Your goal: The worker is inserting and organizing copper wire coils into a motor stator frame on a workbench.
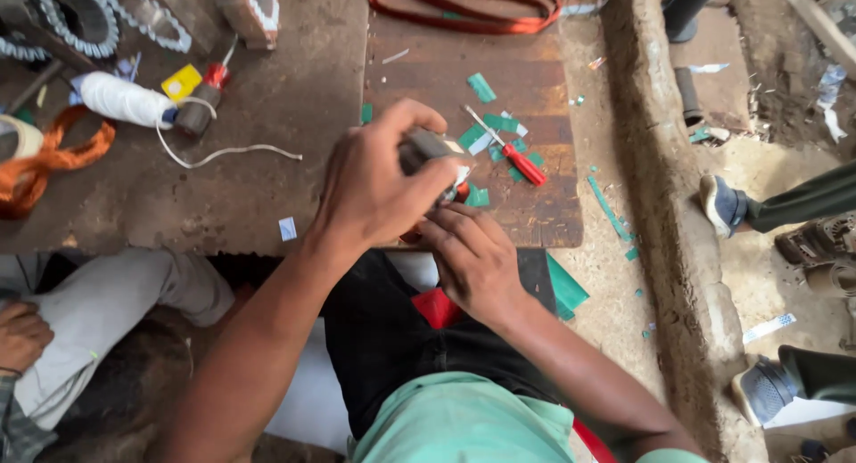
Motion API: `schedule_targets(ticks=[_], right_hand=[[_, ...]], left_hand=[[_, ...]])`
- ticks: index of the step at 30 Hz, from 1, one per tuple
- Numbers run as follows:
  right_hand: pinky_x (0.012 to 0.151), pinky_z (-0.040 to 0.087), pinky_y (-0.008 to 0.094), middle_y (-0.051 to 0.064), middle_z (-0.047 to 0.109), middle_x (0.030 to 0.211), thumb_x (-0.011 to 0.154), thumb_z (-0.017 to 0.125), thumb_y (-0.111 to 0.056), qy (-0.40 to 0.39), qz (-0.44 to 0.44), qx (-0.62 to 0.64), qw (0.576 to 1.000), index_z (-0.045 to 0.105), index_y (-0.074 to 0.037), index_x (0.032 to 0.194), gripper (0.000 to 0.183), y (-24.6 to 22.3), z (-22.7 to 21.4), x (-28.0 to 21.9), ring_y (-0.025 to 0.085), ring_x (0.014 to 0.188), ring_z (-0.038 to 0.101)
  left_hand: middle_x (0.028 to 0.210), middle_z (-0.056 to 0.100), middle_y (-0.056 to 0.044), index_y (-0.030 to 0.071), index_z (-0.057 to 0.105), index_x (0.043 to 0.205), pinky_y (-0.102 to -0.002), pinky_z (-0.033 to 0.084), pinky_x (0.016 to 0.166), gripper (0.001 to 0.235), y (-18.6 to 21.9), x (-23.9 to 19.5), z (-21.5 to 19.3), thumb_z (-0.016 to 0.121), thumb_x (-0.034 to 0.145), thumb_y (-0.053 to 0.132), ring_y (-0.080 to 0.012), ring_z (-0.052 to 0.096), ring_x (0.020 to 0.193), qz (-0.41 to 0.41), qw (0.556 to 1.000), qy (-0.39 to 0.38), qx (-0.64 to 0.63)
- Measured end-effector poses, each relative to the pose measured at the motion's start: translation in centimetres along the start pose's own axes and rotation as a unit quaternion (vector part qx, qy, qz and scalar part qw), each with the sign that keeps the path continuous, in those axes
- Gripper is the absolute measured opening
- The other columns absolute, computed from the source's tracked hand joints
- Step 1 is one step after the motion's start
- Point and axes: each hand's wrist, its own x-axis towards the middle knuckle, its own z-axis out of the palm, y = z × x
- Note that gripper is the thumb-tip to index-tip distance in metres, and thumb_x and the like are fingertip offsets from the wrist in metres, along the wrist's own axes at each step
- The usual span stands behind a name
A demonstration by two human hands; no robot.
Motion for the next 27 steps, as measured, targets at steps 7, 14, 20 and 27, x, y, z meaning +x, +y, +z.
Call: schedule_targets(ticks=[7, 14, 20, 27], right_hand=[[0.091, 0.055, 0.04, 0.015, 0.068, 0.118, 0.078, 0.071, 0.002, -0.095, -0.087, -0.038, 0.991, 0.068, 0.003, 0.124, 0.047, 1.5, -0.3, -0.3, 0.032, 0.103, 0.065], [0.082, 0.054, 0.041, 0.01, 0.069, 0.107, 0.075, 0.073, 0.001, -0.154, 0.019, 0.083, 0.984, 0.073, -0.007, 0.105, 0.031, 0.9, -2.1, 2.2, 0.032, 0.094, 0.061], [0.077, 0.054, 0.042, 0.008, 0.069, 0.101, 0.078, 0.078, -0.006, -0.157, 0.055, 0.043, 0.985, 0.072, -0.007, 0.104, 0.027, 0.4, -1.0, 2.1, 0.033, 0.094, 0.061], [0.083, 0.055, 0.039, 0.009, 0.067, 0.115, 0.084, 0.075, -0.007, -0.108, -0.041, 0.019, 0.993, 0.07, -0.006, 0.121, 0.038, 0.9, -3.7, 2.5, 0.027, 0.1, 0.063]], left_hand=[[0.093, 0.076, -0.012, 0.004, 0.069, 0.109, -0.035, 0.06, 0.076, 0.033, -2.9, -2.4, 0.6, 0.075, 0.084, 0.026, -0.0244, 0.079, 0.084, 0.106, 0.991, 0.06, -0.051], [0.091, 0.076, -0.011, 0.005, 0.067, 0.11, -0.035, 0.06, 0.073, 0.036, -3.0, -2.1, 0.3, 0.074, 0.084, 0.027, -0.023, 0.078, 0.081, 0.098, 0.992, 0.038, -0.066], [0.09, 0.076, -0.011, 0.004, 0.067, 0.11, -0.036, 0.059, 0.072, 0.034, -3.1, -2.2, 0.4, 0.075, 0.085, 0.027, -0.0248, 0.077, 0.079, 0.099, 0.993, 0.046, -0.054], [0.084, 0.075, -0.012, 0.004, 0.069, 0.111, -0.037, 0.058, 0.068, 0.036, -3.2, -2.3, 0.4, 0.075, 0.085, 0.028, -0.0253, 0.077, 0.075, 0.098, 0.993, 0.045, -0.041]])
